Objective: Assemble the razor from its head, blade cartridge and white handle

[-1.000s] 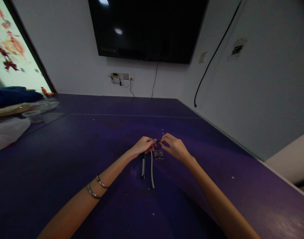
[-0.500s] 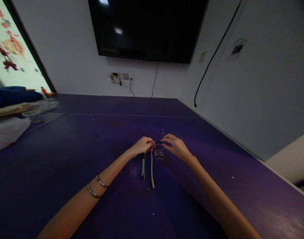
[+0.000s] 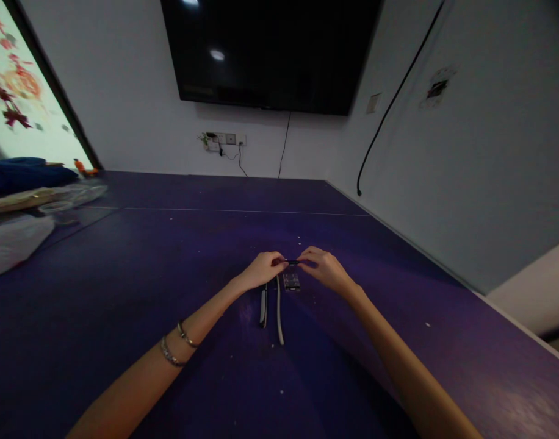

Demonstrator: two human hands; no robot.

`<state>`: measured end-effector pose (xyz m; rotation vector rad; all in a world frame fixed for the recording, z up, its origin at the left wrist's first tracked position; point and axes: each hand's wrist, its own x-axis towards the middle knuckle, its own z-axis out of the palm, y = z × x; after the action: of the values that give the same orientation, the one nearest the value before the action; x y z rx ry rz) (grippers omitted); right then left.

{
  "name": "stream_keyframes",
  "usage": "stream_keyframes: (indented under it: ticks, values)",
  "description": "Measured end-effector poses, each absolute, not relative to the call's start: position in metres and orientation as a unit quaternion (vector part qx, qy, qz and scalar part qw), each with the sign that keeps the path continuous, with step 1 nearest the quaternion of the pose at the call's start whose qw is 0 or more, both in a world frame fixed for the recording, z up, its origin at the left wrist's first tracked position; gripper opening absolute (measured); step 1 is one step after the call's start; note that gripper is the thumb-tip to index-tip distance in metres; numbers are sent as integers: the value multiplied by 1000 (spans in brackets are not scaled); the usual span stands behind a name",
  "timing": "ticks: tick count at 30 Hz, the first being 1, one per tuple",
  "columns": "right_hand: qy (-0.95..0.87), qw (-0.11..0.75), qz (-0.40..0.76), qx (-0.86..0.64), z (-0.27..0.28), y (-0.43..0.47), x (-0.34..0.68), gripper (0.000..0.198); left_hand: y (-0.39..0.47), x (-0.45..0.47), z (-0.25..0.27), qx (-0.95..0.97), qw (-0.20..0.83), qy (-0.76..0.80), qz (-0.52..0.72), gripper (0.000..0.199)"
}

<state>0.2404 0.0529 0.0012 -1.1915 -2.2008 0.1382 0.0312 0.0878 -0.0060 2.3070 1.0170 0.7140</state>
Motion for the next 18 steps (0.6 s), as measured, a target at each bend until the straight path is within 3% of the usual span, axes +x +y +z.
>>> stream_keyframes:
  ticks: [6,18]
  values:
    - [-828,263,143,-474,-15,65,253,12,75,37,-12,923,91,340,157,48]
    - [-836,195,170,-484,-20,62,244,13,68,43,-27,930,43,349,106,52]
